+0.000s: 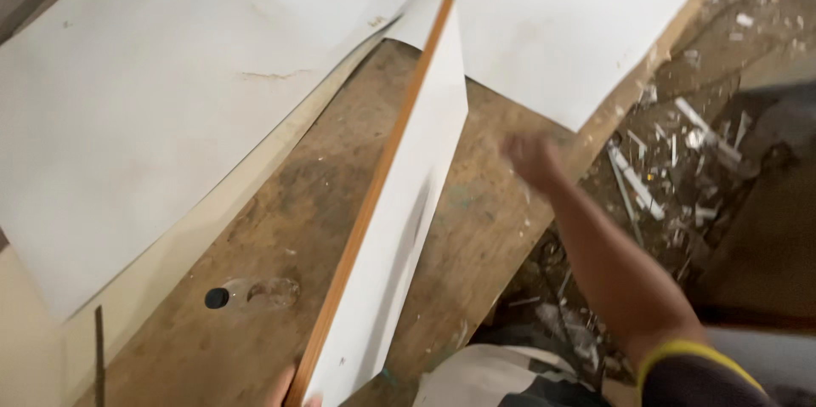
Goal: The person applies a white veneer strip to the edge of a wooden board, using a cloth to press it down and ensure adhesion before smoothing the edges by hand.
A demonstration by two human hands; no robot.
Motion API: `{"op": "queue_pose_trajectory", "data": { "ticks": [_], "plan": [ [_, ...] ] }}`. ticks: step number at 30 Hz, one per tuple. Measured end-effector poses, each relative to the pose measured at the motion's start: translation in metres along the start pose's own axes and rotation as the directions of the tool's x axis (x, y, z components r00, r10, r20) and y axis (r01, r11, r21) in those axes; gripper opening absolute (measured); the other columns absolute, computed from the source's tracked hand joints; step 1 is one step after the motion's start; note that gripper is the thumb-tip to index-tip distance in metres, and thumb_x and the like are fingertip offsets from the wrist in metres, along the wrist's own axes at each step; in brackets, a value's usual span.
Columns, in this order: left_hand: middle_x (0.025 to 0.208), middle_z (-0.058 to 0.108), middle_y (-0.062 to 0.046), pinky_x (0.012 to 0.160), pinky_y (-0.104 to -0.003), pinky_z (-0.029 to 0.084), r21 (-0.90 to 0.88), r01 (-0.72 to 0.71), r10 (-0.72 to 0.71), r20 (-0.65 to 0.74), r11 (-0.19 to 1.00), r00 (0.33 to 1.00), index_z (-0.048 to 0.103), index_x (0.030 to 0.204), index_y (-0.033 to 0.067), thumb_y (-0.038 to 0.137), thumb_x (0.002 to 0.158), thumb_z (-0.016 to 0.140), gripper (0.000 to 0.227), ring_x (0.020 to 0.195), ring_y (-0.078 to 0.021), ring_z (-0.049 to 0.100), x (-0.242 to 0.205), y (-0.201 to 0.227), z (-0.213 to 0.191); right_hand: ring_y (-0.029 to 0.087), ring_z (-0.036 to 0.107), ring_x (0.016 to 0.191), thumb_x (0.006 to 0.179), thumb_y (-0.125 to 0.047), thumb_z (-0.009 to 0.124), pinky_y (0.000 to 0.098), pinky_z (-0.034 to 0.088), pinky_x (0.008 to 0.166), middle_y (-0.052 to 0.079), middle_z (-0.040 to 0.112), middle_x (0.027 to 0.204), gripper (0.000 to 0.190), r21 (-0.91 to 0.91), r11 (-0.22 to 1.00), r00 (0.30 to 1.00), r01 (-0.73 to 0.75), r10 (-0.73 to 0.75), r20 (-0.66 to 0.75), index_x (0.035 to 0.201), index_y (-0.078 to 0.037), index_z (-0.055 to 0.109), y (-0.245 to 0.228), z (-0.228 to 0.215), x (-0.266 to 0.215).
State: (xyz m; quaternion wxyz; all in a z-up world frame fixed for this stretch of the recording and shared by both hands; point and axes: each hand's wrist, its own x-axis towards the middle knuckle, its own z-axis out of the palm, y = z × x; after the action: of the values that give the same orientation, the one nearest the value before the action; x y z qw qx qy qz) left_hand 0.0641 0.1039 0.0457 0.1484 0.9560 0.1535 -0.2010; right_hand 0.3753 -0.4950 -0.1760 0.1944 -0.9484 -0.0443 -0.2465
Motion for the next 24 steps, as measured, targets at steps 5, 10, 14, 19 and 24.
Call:
{"op": "queue_pose_trajectory", "data": {
  "ticks": [5,10,14,19,24],
  "plan": [
    [0.079,0.078,0.001,0.073,-0.038,0.060,0.049,-0.098,0.097,0.026,0.994,0.995,0.087,0.104,0.0275,0.065,0.110,0.057,0.048,0.069,-0.0180,0.073,0.005,0.100,-0.093,0.042,0.076,0.140,0.115,-0.035,0.074,0.0584,0.059,0.116,0.023,0.080,0.149,0.047,0.325,0.479,0.553,-0.815,0.478,0.682,0.152,-0.007,0.079,-0.101,-0.098,-0.172],
    [0.094,0.080,-0.027,0.077,-0.052,0.057,0.064,-0.180,0.184,-0.060,0.982,0.981,0.078,0.108,-0.0003,0.063,0.122,0.050,0.071,0.087,-0.0444,0.081,0.044,0.078,-0.115,0.051,0.077,0.136,0.103,-0.037,0.088,0.0616,0.057,0.117,0.030,0.087,0.136,0.048,0.249,0.354,0.424,-0.901,0.605,0.674,0.137,-0.002,0.091,-0.117,-0.115,-0.337],
    [0.102,0.082,-0.024,0.090,-0.057,0.057,0.016,-0.183,0.184,-0.011,0.983,0.983,0.080,0.112,0.0023,0.062,0.124,0.053,0.066,0.104,-0.0497,0.080,0.059,0.060,-0.094,0.054,0.067,0.148,0.111,-0.054,0.078,0.0703,0.050,0.124,0.026,0.082,0.148,0.059,0.109,0.280,0.279,-0.954,0.690,0.668,0.148,-0.009,0.087,-0.161,-0.177,-0.403],
    [0.139,0.078,-0.033,0.117,-0.059,0.050,-0.389,-0.171,0.153,-0.076,0.905,0.985,0.077,0.142,-0.0064,0.047,0.122,0.054,0.061,0.134,-0.0507,0.072,0.013,0.065,-0.037,0.050,0.057,0.159,0.115,-0.062,0.073,0.0724,0.043,0.131,0.020,0.075,0.159,0.057,-0.014,0.159,0.111,-0.987,0.746,0.657,0.155,-0.021,0.083,-0.189,-0.200,-0.487],
    [0.121,0.080,-0.021,0.101,-0.047,0.056,-0.586,-0.276,0.181,-0.215,0.762,0.960,0.080,0.135,0.0015,0.039,0.123,0.058,0.045,0.114,-0.0302,0.071,0.038,0.004,0.103,0.061,0.066,0.144,0.109,-0.048,0.085,0.0728,0.051,0.119,0.033,0.080,0.145,0.055,0.075,0.103,0.128,-0.992,0.796,0.591,0.147,-0.008,0.087,-0.239,-0.246,-0.526]
  ]
}}
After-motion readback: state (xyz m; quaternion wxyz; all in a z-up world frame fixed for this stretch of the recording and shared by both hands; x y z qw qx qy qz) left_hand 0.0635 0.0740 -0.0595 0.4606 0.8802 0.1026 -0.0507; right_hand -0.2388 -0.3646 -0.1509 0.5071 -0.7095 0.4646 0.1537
